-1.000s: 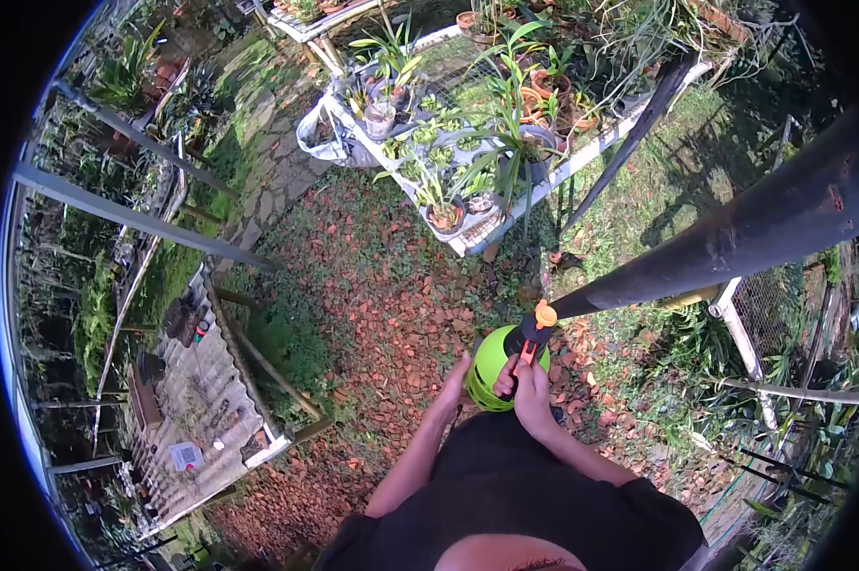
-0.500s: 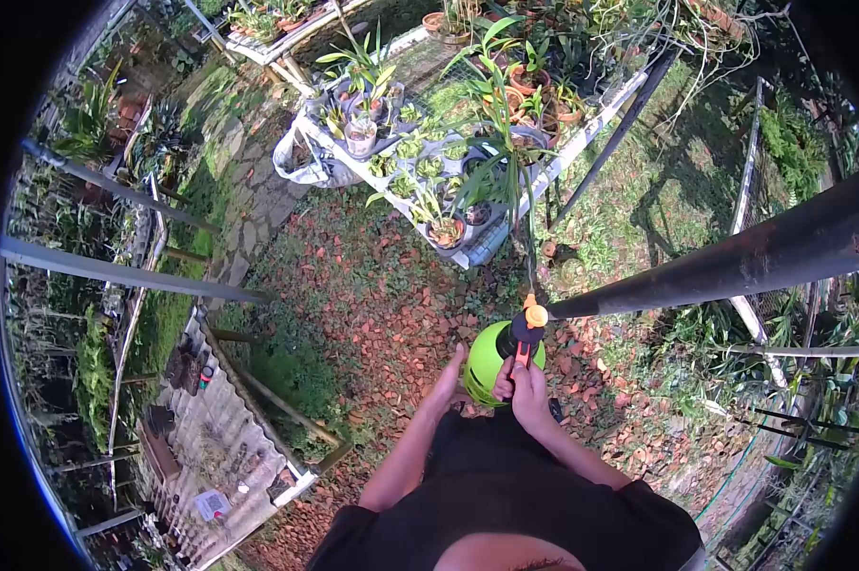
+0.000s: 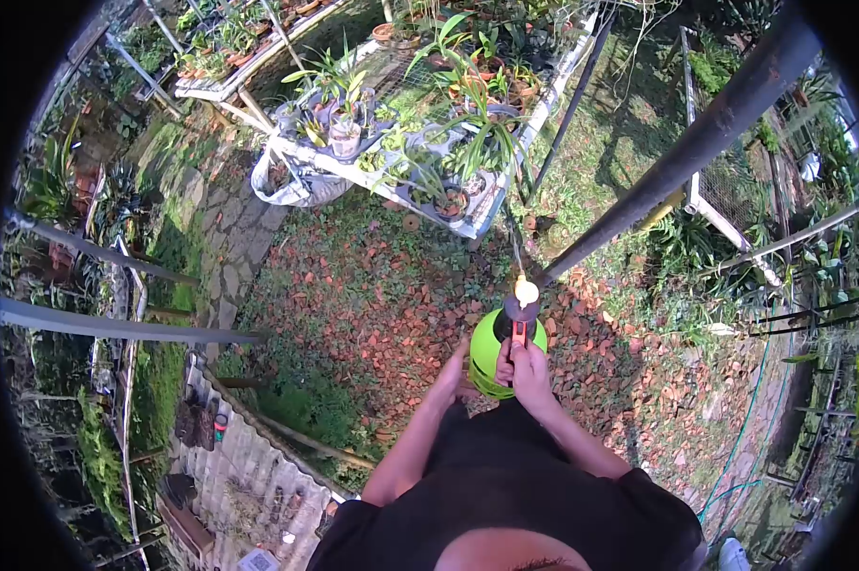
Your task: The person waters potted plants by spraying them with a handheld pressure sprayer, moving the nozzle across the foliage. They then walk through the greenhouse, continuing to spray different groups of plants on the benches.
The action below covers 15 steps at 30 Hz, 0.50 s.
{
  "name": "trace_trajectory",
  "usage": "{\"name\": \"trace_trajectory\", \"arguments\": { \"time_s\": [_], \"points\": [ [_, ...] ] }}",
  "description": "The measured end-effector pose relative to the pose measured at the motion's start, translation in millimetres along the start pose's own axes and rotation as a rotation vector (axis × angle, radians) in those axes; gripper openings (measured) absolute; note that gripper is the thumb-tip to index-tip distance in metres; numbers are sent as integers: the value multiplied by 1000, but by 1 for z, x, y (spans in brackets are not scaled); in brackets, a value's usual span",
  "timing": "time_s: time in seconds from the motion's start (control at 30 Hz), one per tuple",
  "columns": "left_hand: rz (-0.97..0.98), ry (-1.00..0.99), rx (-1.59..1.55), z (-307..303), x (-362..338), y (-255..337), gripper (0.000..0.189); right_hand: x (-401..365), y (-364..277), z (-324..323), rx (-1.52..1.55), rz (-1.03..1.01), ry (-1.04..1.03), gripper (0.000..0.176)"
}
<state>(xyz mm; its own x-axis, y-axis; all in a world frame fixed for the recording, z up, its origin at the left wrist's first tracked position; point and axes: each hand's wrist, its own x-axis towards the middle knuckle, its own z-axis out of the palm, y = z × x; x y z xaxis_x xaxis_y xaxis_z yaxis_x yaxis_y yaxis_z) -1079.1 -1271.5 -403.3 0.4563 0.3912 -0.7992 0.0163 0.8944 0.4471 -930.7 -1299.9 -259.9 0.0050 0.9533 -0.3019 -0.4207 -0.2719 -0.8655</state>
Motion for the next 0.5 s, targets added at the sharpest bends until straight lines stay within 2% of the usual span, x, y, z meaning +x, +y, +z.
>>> {"name": "trace_trajectory", "arguments": {
  "time_s": [0.2,0.37,0.5],
  "points": [
    [110,161,162,-2,-67,2,74,-43,19,35,112,-154,101,24],
    [139,44,37,-26,-48,-27,72,-56,20,57,81,-172,70,24],
    [97,-53,-97,-27,-67,-22,75,-61,24,65,52,-126,8,23]
  ]
}}
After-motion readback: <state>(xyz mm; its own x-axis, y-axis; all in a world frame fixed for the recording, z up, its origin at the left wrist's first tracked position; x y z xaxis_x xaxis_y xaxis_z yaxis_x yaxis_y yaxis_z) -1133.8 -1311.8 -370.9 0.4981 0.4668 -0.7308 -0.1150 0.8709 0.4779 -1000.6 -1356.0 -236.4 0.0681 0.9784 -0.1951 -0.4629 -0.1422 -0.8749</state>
